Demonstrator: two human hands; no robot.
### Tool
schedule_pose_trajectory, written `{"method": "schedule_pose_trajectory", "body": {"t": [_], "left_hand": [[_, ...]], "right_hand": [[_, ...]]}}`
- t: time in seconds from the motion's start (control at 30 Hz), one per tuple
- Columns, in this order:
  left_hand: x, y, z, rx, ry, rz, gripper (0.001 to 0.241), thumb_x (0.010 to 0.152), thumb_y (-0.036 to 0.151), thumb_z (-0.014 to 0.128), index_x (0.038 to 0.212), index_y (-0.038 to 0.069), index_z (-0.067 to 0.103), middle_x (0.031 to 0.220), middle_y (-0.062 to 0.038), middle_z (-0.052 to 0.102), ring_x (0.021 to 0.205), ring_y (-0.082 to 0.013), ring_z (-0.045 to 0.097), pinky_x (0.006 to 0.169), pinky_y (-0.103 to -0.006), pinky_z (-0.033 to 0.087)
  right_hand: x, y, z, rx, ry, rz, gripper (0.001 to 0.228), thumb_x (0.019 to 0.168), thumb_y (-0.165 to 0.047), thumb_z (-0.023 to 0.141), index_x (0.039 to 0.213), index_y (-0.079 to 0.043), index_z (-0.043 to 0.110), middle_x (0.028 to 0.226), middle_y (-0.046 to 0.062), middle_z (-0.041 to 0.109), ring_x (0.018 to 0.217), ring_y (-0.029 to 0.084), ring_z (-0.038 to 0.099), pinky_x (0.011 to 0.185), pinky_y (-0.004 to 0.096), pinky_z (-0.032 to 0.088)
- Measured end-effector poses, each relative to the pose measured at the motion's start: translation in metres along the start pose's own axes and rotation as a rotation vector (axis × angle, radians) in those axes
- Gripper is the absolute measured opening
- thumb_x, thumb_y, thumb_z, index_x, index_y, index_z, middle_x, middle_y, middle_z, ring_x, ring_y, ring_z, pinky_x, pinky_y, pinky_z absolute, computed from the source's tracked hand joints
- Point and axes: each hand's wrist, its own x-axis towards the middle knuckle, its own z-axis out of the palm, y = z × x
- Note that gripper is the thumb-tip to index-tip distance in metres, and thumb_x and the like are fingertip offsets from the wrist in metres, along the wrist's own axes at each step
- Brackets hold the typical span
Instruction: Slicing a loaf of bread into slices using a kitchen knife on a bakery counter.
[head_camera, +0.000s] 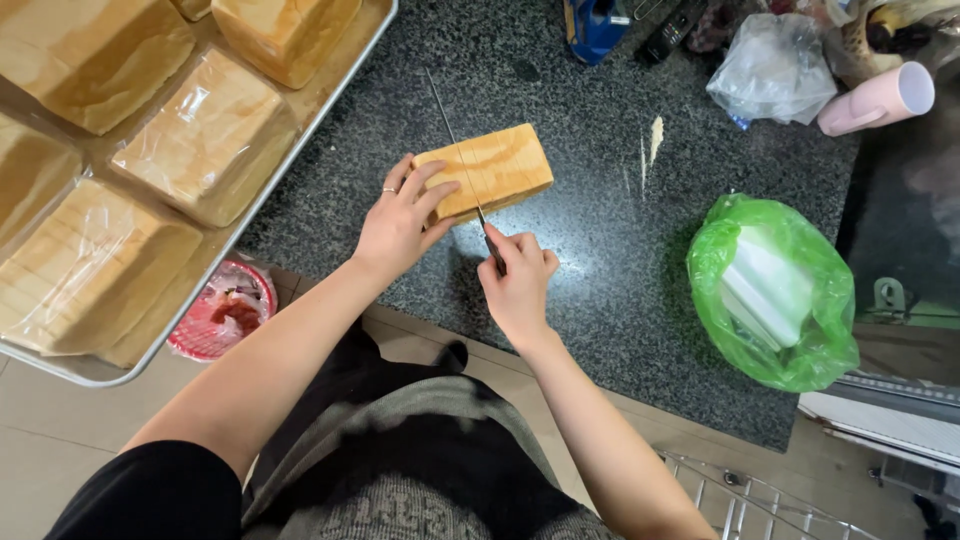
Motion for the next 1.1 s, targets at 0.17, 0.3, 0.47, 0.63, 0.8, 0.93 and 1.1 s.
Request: {"method": "schedule_pose_trajectory", "body": {"t": [0.17,0.3,0.47,0.63,0.8,0.93,1.1], "left_hand": [[-0.001,-0.001,0.002,0.000,-0.007,0.001,0.052,0.087,0.034,0.083,0.136,0.030,0.066,0.147,0.006,0.051,0.141,-0.0413,0.048,0.098,-0.0425,0.064],[0.000,-0.002,0.004,0.025,0.030,0.012,0.053,0.085,0.036,0.084,0.135,0.032,0.067,0.147,0.007,0.053,0.140,-0.0400,0.050,0.101,-0.0406,0.062],[0.000,-0.003,0.008,0.019,0.037,0.015,0.054,0.084,0.035,0.085,0.135,0.032,0.067,0.147,0.007,0.053,0.140,-0.0405,0.049,0.101,-0.0412,0.062],[0.001,0.000,0.001,0.010,0.024,0.016,0.052,0.086,0.033,0.084,0.136,0.030,0.066,0.147,0.005,0.053,0.138,-0.0424,0.050,0.099,-0.0429,0.063],[0.000,0.000,0.001,0.043,0.025,0.021,0.052,0.085,0.033,0.084,0.134,0.030,0.067,0.146,0.006,0.052,0.138,-0.0414,0.051,0.096,-0.0418,0.064],[0.001,0.000,0.003,0.040,0.027,0.029,0.054,0.084,0.034,0.086,0.134,0.030,0.067,0.147,0.006,0.052,0.138,-0.0413,0.050,0.096,-0.0421,0.065],[0.000,-0.001,0.005,0.027,0.031,0.014,0.053,0.084,0.033,0.085,0.135,0.031,0.066,0.147,0.006,0.052,0.139,-0.0418,0.050,0.096,-0.0426,0.064]], "right_hand": [[-0.041,0.023,-0.008,-0.051,-0.030,0.024,0.047,0.087,-0.014,0.070,0.133,-0.023,0.072,0.102,-0.005,0.058,0.100,0.012,0.065,0.101,0.037,0.027],[-0.067,0.023,-0.028,-0.094,-0.052,0.053,0.047,0.085,-0.015,0.069,0.131,-0.026,0.074,0.099,-0.005,0.059,0.099,0.010,0.065,0.101,0.033,0.027],[-0.054,0.024,-0.019,-0.081,-0.047,0.062,0.046,0.084,-0.016,0.070,0.129,-0.026,0.074,0.098,-0.005,0.059,0.097,0.011,0.064,0.101,0.033,0.029],[-0.009,0.011,0.003,0.007,-0.018,0.019,0.046,0.088,-0.010,0.067,0.133,-0.019,0.072,0.099,-0.002,0.057,0.098,0.014,0.064,0.101,0.036,0.026],[-0.012,0.006,0.001,0.053,-0.015,0.038,0.041,0.092,-0.009,0.067,0.133,-0.014,0.071,0.097,-0.001,0.056,0.095,0.015,0.063,0.101,0.038,0.024],[-0.050,0.020,-0.014,-0.027,-0.034,0.039,0.044,0.090,-0.015,0.068,0.133,-0.023,0.072,0.099,-0.005,0.057,0.100,0.010,0.064,0.101,0.034,0.026],[-0.076,0.025,-0.032,-0.071,-0.041,0.030,0.047,0.087,-0.011,0.070,0.132,-0.024,0.073,0.097,-0.006,0.059,0.096,0.010,0.064,0.099,0.033,0.027]]}}
